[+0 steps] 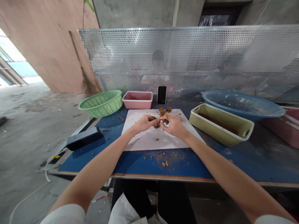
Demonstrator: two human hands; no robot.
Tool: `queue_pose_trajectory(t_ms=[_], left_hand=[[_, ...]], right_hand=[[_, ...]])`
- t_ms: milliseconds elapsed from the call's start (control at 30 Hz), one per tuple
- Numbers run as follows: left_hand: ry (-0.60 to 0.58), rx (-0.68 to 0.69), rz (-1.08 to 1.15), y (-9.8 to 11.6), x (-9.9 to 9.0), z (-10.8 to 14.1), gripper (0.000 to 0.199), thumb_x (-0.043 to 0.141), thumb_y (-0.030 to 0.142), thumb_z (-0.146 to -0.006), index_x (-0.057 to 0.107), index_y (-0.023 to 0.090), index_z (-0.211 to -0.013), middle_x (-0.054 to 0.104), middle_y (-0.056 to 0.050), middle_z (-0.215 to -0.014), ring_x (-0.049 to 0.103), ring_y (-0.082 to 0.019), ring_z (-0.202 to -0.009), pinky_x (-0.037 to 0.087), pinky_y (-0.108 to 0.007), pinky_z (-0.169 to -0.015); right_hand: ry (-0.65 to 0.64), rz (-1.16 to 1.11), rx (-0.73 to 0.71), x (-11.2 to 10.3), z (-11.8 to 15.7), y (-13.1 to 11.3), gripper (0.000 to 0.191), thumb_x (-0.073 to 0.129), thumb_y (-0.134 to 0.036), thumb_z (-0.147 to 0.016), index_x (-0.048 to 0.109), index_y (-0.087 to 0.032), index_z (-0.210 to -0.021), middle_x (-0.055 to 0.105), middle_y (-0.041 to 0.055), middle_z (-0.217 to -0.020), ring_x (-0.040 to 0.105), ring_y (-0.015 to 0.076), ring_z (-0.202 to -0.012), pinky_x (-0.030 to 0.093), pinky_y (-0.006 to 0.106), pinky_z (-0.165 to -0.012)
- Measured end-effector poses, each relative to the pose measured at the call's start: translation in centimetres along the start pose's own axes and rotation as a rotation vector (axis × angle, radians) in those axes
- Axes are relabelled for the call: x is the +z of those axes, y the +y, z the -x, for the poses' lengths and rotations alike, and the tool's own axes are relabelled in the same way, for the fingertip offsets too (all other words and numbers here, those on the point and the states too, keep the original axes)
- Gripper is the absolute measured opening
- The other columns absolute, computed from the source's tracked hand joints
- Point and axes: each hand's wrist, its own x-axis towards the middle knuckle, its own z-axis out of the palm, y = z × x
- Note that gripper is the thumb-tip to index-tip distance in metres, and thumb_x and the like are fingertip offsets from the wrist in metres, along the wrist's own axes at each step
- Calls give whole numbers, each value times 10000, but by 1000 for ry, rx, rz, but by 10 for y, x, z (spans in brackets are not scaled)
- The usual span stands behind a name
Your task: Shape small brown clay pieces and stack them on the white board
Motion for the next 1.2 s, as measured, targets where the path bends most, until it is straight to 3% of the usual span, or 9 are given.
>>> queue_pose_trajectory(t_ms=[267, 533, 900, 1200], left_hand=[[-6, 23, -20, -3, 0, 0, 430, 692, 580, -928, 810, 179, -829, 789, -85, -820, 682, -180, -738, 524, -302, -699], [-5, 7, -27, 8, 2, 2, 491, 698, 634, -900, 794, 172, -766, 781, -89, -783, 662, -179, -699, 516, -296, -663], [-13, 10, 11, 1, 1, 1, 377, 700, 523, -925, 801, 184, -795, 777, -81, -802, 659, -173, -716, 494, -304, -689], [-31, 2, 58, -2, 0, 1, 403, 698, 554, -932, 818, 180, -841, 788, -80, -831, 675, -180, -752, 502, -311, -724]], right_hand=[[3, 30, -14, -1, -1, -5, 102, 617, -281, -936, 681, -259, -1013, 625, 24, -830, 613, 194, -764, 559, 341, -779], [27, 65, 7, 1, -2, -11, 151, 634, -225, -871, 677, -253, -1013, 633, 24, -819, 612, 198, -738, 552, 343, -752], [93, 4, -4, 2, -3, -14, 131, 605, -204, -862, 660, -250, -971, 624, 7, -783, 597, 174, -693, 539, 323, -720], [22, -80, 19, -6, -2, -4, 137, 608, -244, -911, 709, -258, -1004, 712, 22, -878, 652, 185, -762, 562, 336, -799]])
